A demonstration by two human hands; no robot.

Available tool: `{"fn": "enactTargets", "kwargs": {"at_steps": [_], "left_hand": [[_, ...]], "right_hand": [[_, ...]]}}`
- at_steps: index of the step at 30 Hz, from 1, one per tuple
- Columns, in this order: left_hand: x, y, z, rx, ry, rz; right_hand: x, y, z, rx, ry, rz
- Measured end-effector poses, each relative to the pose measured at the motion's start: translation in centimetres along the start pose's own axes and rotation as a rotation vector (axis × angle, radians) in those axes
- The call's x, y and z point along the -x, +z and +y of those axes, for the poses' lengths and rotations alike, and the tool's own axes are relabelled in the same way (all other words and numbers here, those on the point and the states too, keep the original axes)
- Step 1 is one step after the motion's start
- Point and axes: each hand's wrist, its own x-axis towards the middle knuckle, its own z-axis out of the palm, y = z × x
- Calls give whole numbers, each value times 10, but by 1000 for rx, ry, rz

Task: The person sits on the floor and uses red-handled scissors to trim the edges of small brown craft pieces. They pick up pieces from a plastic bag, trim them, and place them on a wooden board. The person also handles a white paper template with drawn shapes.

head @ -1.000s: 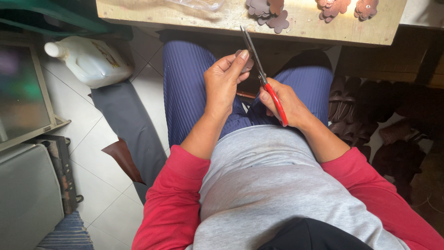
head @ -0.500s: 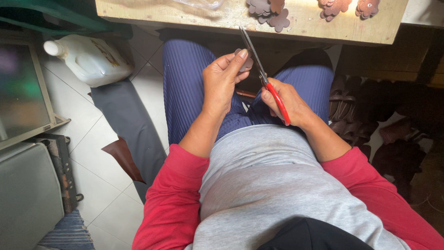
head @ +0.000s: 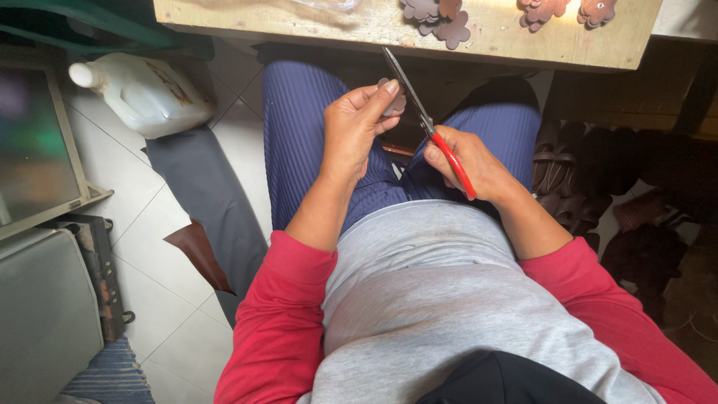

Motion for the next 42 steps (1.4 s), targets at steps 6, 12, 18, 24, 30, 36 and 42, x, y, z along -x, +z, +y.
{"fn": "enactTargets", "kwargs": {"at_steps": [6,12,18,24,30,36,42], "left_hand": [[0,-2,0,1,-3,-10],[-3,-3,-1,-27,-9,-9],[-2,-2,-3,62,-66,-85],[-2,-1,-4,195,-156,-148],[-2,-1,-6,239,-186,-168],[-5,0,-22,161,-160,-201],[-5,2,-35,-85,-14,-263]], "right_hand": [[0,-3,-3,-5,43,-5],[-2,-7,3,18,96,4],[-10,4,17,-265,-40,99],[-14,5,17,-473,-90,149],[-14,2,12,-551,-56,326],[-19,2,13,-568,-111,398],[-23,14,9,-625,-207,432]]}}
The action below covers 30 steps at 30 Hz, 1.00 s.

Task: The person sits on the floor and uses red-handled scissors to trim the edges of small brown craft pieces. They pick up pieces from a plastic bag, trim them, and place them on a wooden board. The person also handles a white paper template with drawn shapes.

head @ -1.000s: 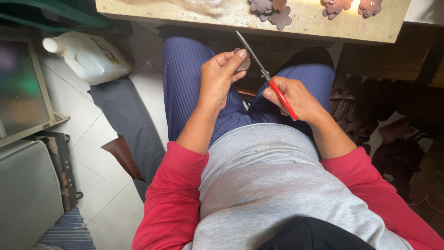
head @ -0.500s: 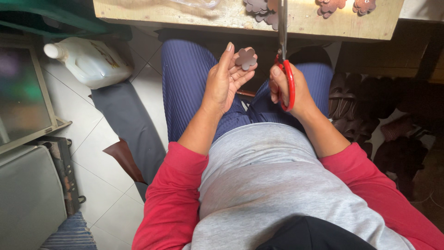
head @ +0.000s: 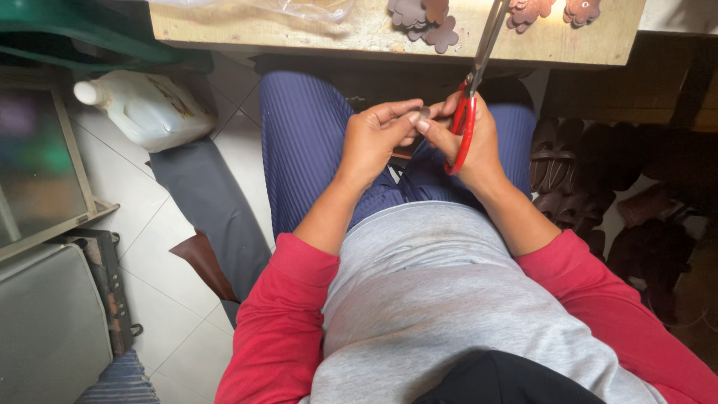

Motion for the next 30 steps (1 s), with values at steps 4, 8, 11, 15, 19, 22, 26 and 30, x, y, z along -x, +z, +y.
{"fn": "enactTargets", "kwargs": {"at_steps": [4,8,11,15,19,22,26,30], "left_hand": [[8,5,10,-307,65,67],[18,12,30,-557,144,122],[22,16,45,-575,79,54],[27,19,53,-826,146,-13],[27,23,48,-932,262,23],[23,24,38,-746,221,53],[15,25,21,-385,186,25],[9,18,5,-162,32,13]], "right_hand": [[1,0,0,-28,-26,-78],[3,-2,2,90,-1,-70],[3,-3,4,75,20,-51],[2,-8,3,73,78,-91],[4,-10,6,216,44,-90],[2,-8,11,38,-24,-12],[0,-12,11,-88,-74,81],[3,-14,8,-67,-66,73]]}}
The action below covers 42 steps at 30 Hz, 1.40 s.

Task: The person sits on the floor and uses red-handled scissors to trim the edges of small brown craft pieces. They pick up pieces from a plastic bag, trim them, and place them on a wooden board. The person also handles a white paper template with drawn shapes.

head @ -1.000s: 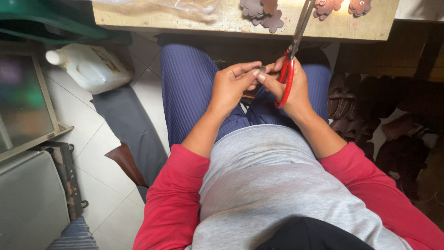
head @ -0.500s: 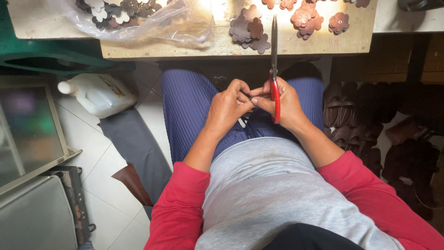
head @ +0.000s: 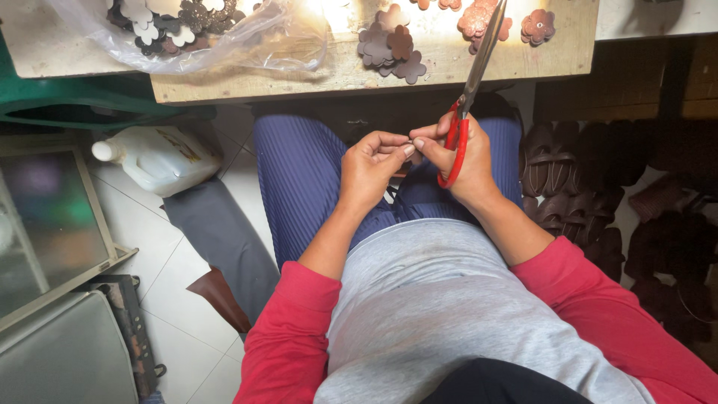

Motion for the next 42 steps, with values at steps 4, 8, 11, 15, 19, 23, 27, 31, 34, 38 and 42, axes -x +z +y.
{"fn": "enactTargets", "kwargs": {"at_steps": [4,8,11,15,19,23,27,31,34,38,42], "left_hand": [[-4,-6,-8,-59,75,46],[-5,-13,-9,-22,104,20],[-7,-13,-14,42,25,-27],[-7,-18,-26,4,36,22],[-10,-27,-27,-80,106,174],[-7,-19,-16,49,67,-17],[-5,-6,-2,-8,-26,6],[-4,-5,2,68,-30,83],[-7,-6,-6,8,125,138],[-17,-11,-20,112,184,188],[-29,-27,-18,92,247,372]], "right_hand": [[-1,-6,-7,56,-55,118],[-5,-15,-13,54,-37,109],[-4,-8,-5,7,-47,-38],[1,3,8,37,-41,-100],[0,-1,8,71,39,-64],[0,1,5,65,23,-69],[1,4,3,46,34,-74],[-3,4,3,79,9,-63],[-6,3,3,69,13,-64],[-13,2,-1,107,4,-39],[-27,-5,-14,153,-67,1]]}}
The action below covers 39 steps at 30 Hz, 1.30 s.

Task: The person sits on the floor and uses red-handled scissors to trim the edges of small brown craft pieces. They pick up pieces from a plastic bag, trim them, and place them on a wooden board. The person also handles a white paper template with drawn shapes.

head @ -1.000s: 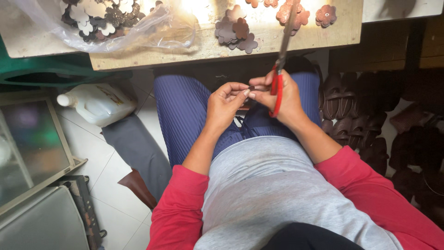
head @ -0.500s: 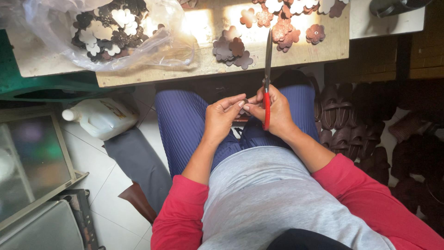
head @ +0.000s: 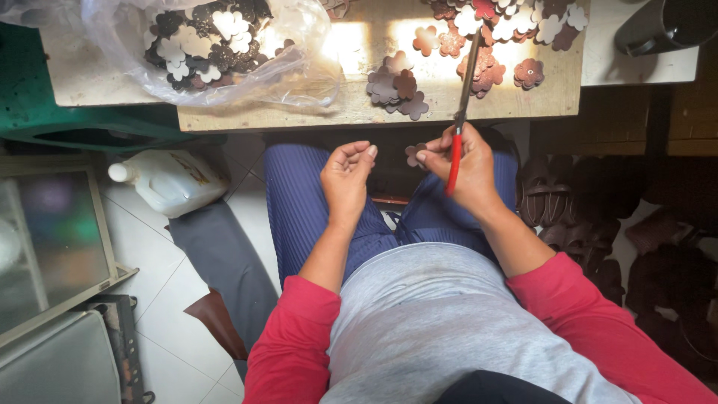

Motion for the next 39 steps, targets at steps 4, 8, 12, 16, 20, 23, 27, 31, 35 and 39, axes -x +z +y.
{"fn": "enactTargets", "kwargs": {"at_steps": [4,8,12,16,20,23,27,31,35,39], "left_hand": [[-1,-6,19,-99,21,60],[2,-3,54,-274,204,52],[-12,-16,96,-470,420,159],[-46,-43,125,-588,576,311],[-103,-77,145,-854,688,381],[-146,-82,154,-1087,662,462],[-189,-76,163,-1279,469,573],[-215,-75,166,-1334,223,514],[-214,-50,151,-1275,302,462],[-192,6,128,-1390,449,367]], "right_hand": [[-31,-5,-13,-5,-66,46],[-66,0,-28,239,-173,53],[-85,9,-42,426,-247,57],[-83,13,-45,624,-168,141],[-84,13,-40,520,-208,168],[-84,11,-37,552,-204,193],[-84,9,-36,625,-242,198],[-82,11,-34,705,-233,220],[-80,12,-31,712,-243,220],[-79,15,-31,725,-258,214]]}}
